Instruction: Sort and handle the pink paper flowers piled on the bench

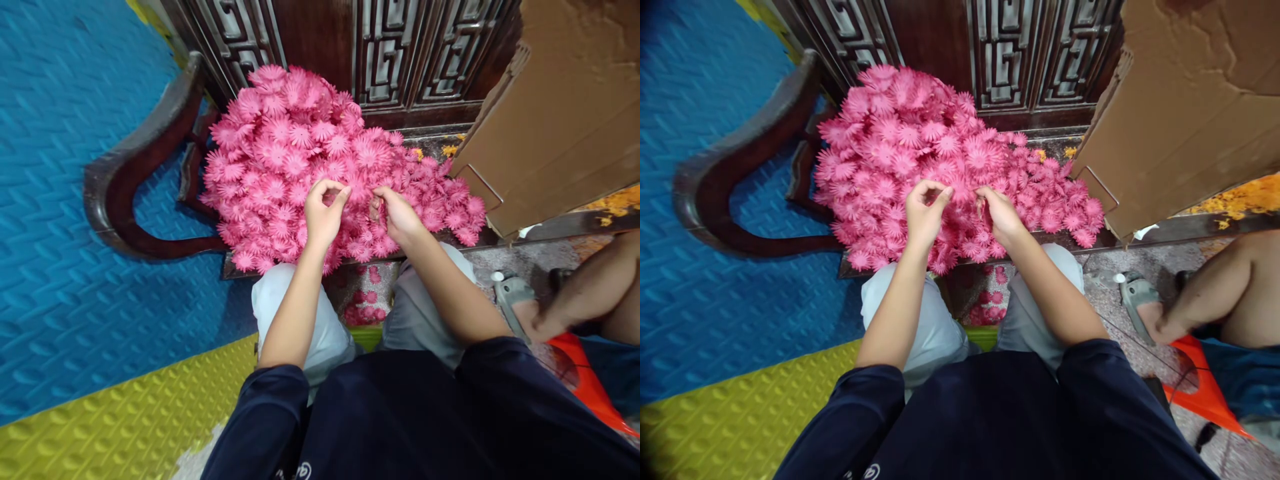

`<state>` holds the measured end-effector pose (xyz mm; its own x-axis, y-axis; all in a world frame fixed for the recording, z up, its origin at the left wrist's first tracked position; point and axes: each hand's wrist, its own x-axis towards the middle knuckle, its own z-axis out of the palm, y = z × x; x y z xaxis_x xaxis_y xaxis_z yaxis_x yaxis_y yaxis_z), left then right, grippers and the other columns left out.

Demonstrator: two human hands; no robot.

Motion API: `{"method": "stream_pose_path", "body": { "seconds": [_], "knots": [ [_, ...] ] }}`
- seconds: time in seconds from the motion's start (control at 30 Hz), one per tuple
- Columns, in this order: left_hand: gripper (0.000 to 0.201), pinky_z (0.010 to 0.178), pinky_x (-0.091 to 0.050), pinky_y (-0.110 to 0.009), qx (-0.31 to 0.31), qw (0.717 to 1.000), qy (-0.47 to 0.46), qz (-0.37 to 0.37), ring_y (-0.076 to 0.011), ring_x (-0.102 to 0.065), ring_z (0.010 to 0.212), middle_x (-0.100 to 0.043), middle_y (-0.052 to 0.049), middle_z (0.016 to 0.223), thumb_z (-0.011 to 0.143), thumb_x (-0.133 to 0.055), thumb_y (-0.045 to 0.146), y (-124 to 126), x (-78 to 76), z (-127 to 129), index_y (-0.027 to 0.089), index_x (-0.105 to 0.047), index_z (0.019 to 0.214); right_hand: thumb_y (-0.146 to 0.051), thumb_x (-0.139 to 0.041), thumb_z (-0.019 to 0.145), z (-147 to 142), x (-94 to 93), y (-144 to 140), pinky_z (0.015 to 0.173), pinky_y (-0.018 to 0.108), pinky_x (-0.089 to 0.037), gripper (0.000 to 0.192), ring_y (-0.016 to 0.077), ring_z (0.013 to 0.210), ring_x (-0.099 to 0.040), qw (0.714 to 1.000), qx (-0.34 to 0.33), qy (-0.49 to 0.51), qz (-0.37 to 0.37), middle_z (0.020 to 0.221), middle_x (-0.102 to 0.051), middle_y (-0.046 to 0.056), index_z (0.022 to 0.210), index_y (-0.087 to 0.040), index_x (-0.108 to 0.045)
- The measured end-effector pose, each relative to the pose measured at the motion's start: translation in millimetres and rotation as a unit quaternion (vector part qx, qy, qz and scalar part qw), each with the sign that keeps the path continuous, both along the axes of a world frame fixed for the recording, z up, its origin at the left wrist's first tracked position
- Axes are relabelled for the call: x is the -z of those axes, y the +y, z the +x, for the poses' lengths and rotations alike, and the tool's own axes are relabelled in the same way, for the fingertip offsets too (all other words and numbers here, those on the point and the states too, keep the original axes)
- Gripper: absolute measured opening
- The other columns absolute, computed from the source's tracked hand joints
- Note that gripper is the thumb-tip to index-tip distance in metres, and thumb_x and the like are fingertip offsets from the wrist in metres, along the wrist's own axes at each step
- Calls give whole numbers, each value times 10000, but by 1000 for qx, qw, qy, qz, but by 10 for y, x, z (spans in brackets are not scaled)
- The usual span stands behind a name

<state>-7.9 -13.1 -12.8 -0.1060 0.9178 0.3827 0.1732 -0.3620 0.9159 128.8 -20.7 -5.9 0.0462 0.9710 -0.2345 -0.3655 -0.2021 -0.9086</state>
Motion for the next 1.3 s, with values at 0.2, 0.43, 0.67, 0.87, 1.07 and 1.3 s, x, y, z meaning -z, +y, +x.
{"method": "stream_pose_path", "body": {
  "seconds": [0.2,0.43,0.67,0.87,1.07,1.3],
  "knots": [
    [180,739,-438,-235,-14,1000,-5,18,-119,-565,741,-574,6,749,815,-609,343,-54,11,63,209,-509,748,-308,-624,700,11,66,15,517,225,-344,229,71,500,-392,997,55,-37,34,503,-454,-68,552,-200,-486],
    [270,870,-429,-313,-197,980,-5,7,-183,-563,966,-590,-51,968,836,-525,478,191,-114,-199,223,-513,924,-336,-618,698,61,82,45,557,243,-343,240,88,522,-384,994,82,-61,35,507,-439,-63,540,-208,-491],
    [355,1035,-338,-438,-323,939,119,27,-277,-400,1272,-492,-101,1272,770,-628,279,355,-263,-351,260,-526,1110,-337,-632,691,8,63,10,691,247,-399,253,91,608,-446,989,76,-98,77,557,-481,-54,514,-201,-513],
    [128,1018,-308,-454,-160,960,215,81,-278,-486,1110,-570,-69,1006,761,-661,325,-96,-106,127,232,-637,844,-250,-616,673,20,41,16,746,243,-416,83,95,657,-484,990,55,-82,99,602,-543,-53,601,-210,-626],
    [137,905,-395,-338,-71,990,121,30,-189,-543,909,-602,-25,860,750,-689,348,-106,1,239,223,-633,745,-223,-593,700,36,3,3,655,227,-399,127,87,606,-443,992,35,-69,96,576,-489,-57,575,-207,-585],
    [85,760,-445,-263,59,998,15,-19,-130,-583,784,-628,-9,794,769,-659,257,-26,33,179,197,-648,709,-138,-590,708,45,-84,-26,680,225,-391,129,74,594,-456,995,14,-57,83,606,-537,-63,594,-198,-595]
  ]
}}
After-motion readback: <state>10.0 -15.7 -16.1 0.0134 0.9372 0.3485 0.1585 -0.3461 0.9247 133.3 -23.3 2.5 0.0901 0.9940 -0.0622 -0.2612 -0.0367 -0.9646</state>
